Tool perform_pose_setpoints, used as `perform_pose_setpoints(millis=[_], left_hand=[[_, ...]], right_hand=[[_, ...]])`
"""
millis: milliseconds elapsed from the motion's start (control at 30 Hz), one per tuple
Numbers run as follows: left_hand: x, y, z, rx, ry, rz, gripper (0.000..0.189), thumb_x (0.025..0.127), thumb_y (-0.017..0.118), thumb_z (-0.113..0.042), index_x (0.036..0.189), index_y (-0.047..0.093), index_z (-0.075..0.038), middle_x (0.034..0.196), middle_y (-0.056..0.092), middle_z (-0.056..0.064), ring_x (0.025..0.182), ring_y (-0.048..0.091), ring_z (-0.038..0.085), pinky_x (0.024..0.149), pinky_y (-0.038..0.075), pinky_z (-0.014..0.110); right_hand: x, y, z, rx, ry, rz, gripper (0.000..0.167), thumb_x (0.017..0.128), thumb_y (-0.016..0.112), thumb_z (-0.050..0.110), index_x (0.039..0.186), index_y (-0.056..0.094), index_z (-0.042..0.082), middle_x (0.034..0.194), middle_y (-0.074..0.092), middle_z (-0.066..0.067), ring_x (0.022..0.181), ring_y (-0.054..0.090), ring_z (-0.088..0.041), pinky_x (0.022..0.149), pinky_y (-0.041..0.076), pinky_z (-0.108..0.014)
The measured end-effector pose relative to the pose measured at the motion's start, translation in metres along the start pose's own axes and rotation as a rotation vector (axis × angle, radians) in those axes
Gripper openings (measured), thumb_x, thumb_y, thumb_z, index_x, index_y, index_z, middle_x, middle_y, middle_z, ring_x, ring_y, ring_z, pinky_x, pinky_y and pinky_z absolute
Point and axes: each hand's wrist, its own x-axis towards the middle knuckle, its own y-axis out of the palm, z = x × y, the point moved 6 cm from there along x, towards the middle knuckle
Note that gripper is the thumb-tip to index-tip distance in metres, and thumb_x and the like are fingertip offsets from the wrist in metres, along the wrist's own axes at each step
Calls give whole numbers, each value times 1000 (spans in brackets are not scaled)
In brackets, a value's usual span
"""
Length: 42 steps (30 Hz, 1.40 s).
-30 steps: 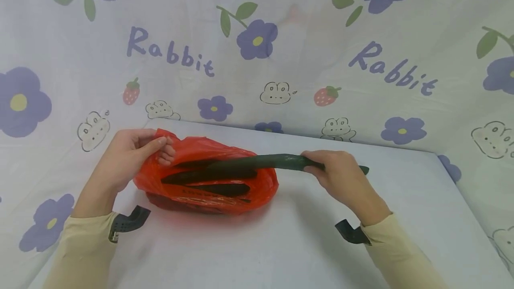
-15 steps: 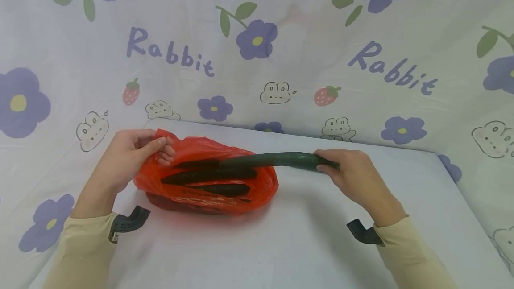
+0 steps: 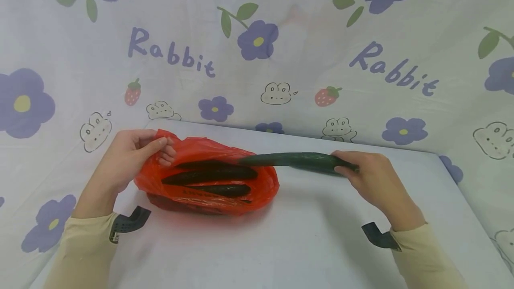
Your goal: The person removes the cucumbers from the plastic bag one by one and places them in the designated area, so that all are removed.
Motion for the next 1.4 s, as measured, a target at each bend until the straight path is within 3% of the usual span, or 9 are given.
perform_pose_setpoints(millis=[733, 1133, 1400], left_hand=[[2, 2, 0, -22, -6, 8, 27, 111, 65, -20, 118, 74, 5, 99, 76, 18, 88, 78, 28, 86, 63, 28], [1, 2, 2, -43, -21, 9, 27, 111, 65, -20, 119, 73, 5, 100, 76, 18, 88, 78, 26, 86, 63, 27], [1, 1, 4, -44, -22, 7, 27, 112, 64, -17, 121, 73, 6, 101, 76, 17, 88, 78, 25, 86, 63, 26]], right_hand=[[-29, -24, -42, -83, 7, -62, 41, 82, 92, 2, 121, 82, 9, 105, 81, -10, 88, 79, -31, 74, 60, -53], [-40, -20, -61, -85, 94, -34, 38, 84, 92, 3, 120, 82, 5, 106, 80, -17, 91, 77, -40, 76, 58, -60], [-47, -14, -69, -112, 116, -14, 36, 84, 92, 4, 119, 82, 4, 100, 80, -16, 80, 73, -31, 70, 55, -52]])
